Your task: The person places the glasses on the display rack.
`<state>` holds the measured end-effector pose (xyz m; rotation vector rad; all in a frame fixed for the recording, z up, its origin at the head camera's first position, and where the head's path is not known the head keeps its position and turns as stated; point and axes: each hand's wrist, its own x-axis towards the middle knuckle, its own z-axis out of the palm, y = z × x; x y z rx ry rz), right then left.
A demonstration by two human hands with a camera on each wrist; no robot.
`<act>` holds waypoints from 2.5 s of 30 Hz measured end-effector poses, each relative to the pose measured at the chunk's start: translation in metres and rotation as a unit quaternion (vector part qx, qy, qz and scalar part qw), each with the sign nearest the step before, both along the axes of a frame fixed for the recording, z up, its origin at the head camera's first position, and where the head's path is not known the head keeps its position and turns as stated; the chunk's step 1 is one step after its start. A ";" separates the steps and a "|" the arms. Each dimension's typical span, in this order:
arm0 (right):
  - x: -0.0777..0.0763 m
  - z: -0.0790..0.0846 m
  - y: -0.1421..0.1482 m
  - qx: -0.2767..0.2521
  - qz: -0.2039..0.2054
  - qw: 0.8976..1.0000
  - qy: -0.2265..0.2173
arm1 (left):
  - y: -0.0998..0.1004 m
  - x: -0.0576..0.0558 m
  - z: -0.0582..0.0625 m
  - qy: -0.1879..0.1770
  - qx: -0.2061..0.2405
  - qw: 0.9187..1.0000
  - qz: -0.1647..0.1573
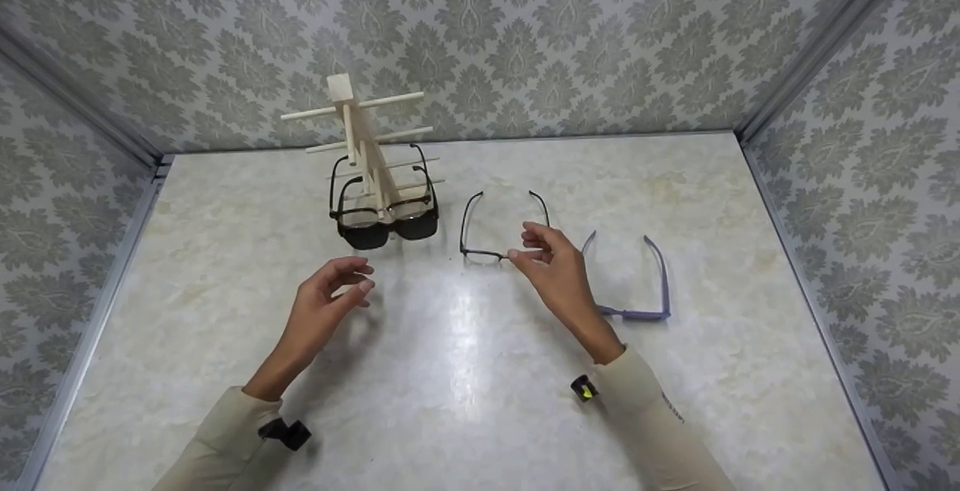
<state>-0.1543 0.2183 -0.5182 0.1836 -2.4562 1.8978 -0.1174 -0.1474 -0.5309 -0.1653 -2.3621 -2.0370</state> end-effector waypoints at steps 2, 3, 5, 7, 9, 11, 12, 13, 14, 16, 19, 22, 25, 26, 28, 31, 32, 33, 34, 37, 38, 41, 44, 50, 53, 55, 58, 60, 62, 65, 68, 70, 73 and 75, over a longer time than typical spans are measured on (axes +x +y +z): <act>0.002 -0.003 0.002 0.008 -0.004 1.000 -0.003 | 0.005 -0.001 -0.002 -0.002 0.003 1.000 -0.003; 0.003 -0.004 0.004 0.010 -0.007 1.000 -0.006 | 0.007 -0.001 -0.002 -0.003 0.005 1.000 -0.006; 0.005 -0.006 0.006 0.006 -0.013 1.000 -0.011 | 0.012 -0.002 -0.004 -0.005 0.005 1.000 -0.010; 0.005 -0.008 0.007 0.005 -0.024 1.000 -0.015 | 0.016 -0.003 -0.006 -0.007 0.006 1.000 -0.018; 0.006 -0.010 0.008 0.001 -0.037 0.999 -0.014 | 0.021 -0.004 -0.008 -0.009 0.004 1.000 -0.026; 0.005 -0.011 0.008 0.001 -0.048 0.999 -0.011 | 0.026 -0.005 -0.010 -0.013 -0.001 0.999 -0.032; 0.005 -0.011 0.008 0.000 -0.052 0.999 -0.009 | 0.028 -0.006 -0.012 -0.015 -0.002 0.999 -0.034; 0.005 -0.011 0.008 -0.004 -0.056 0.998 -0.008 | 0.030 -0.006 -0.013 -0.016 -0.002 0.999 -0.037; 0.005 -0.011 0.008 -0.007 -0.058 0.998 -0.007 | 0.032 -0.007 -0.014 -0.016 -0.005 0.999 -0.039; 0.005 -0.011 0.008 -0.009 -0.062 0.998 -0.006 | 0.036 -0.008 -0.016 -0.015 -0.010 0.999 -0.044; 0.005 -0.012 0.009 -0.010 -0.071 0.997 -0.009 | 0.043 -0.010 -0.019 -0.007 -0.012 0.999 -0.052; 0.006 -0.012 0.010 -0.005 -0.080 0.997 -0.008 | 0.051 -0.012 -0.021 -0.005 -0.010 0.998 -0.055; 0.006 -0.013 0.012 -0.005 -0.088 0.996 -0.003 | 0.059 -0.016 -0.022 -0.008 -0.006 0.998 -0.059; 0.006 -0.014 0.013 -0.004 -0.090 0.996 -0.002 | 0.062 -0.016 -0.022 -0.010 -0.005 0.998 -0.061; 0.006 -0.014 0.014 -0.001 -0.092 0.996 -0.004 | 0.067 -0.019 -0.023 -0.012 -0.006 0.998 -0.063; 0.005 -0.016 0.015 0.003 -0.092 0.996 -0.016 | 0.074 -0.023 -0.025 -0.011 -0.005 0.998 -0.065; 0.004 -0.017 0.015 0.002 -0.091 0.996 -0.022 | 0.076 -0.025 -0.027 -0.008 -0.006 0.998 -0.065; 0.003 -0.017 0.015 0.000 -0.090 0.996 -0.029 | 0.078 -0.027 -0.027 -0.007 -0.006 0.998 -0.065; 0.001 -0.017 0.015 -0.003 -0.088 0.995 -0.036 | 0.080 -0.028 -0.028 -0.006 -0.005 0.998 -0.065; -0.002 -0.017 0.014 -0.016 -0.085 0.994 -0.061 | 0.086 -0.032 -0.030 -0.004 -0.003 0.998 -0.065; -0.004 -0.017 0.013 -0.019 -0.084 0.994 -0.067 | 0.088 -0.034 -0.030 -0.003 -0.002 0.998 -0.064; -0.006 -0.016 0.013 -0.022 -0.078 0.994 -0.078 | 0.094 -0.038 -0.031 -0.005 -0.001 0.998 -0.065; -0.008 -0.015 0.015 -0.022 -0.073 0.994 -0.078 | 0.102 -0.044 -0.032 -0.006 0.004 0.998 -0.069; -0.009 -0.017 0.014 -0.020 -0.065 0.994 -0.082 | 0.113 -0.052 -0.034 -0.013 0.016 0.997 -0.077; -0.010 -0.018 0.013 -0.019 -0.069 0.994 -0.085 | 0.119 -0.056 -0.034 -0.019 0.023 0.997 -0.078; -0.011 -0.019 0.012 -0.021 -0.073 0.993 -0.088 | 0.122 -0.058 -0.035 -0.022 0.025 0.996 -0.078; -0.012 -0.019 0.010 -0.025 -0.077 0.992 -0.093 | 0.125 -0.061 -0.035 -0.023 0.022 0.996 -0.081; -0.012 -0.020 0.010 -0.026 -0.076 0.992 -0.094 | 0.125 -0.063 -0.034 -0.022 0.020 0.996 -0.082; -0.013 -0.020 0.010 -0.024 -0.076 0.992 -0.094 | 0.127 -0.065 -0.033 -0.021 0.022 0.996 -0.085; -0.014 -0.020 0.010 -0.010 -0.078 0.993 -0.091 | 0.128 -0.067 -0.031 -0.022 0.024 0.996 -0.089; -0.014 -0.020 0.010 0.000 -0.083 0.992 -0.094 | 0.129 -0.069 -0.031 -0.028 0.023 0.995 -0.091; -0.015 -0.019 0.009 -0.002 -0.082 0.992 -0.097 | 0.128 -0.071 -0.031 -0.029 0.022 0.995 -0.090; -0.014 -0.017 0.009 -0.009 -0.079 0.992 -0.101 | 0.127 -0.072 -0.029 -0.025 0.020 0.996 -0.087; -0.013 -0.015 0.010 -0.010 -0.079 0.992 -0.101 | 0.126 -0.071 -0.028 -0.020 0.017 0.996 -0.088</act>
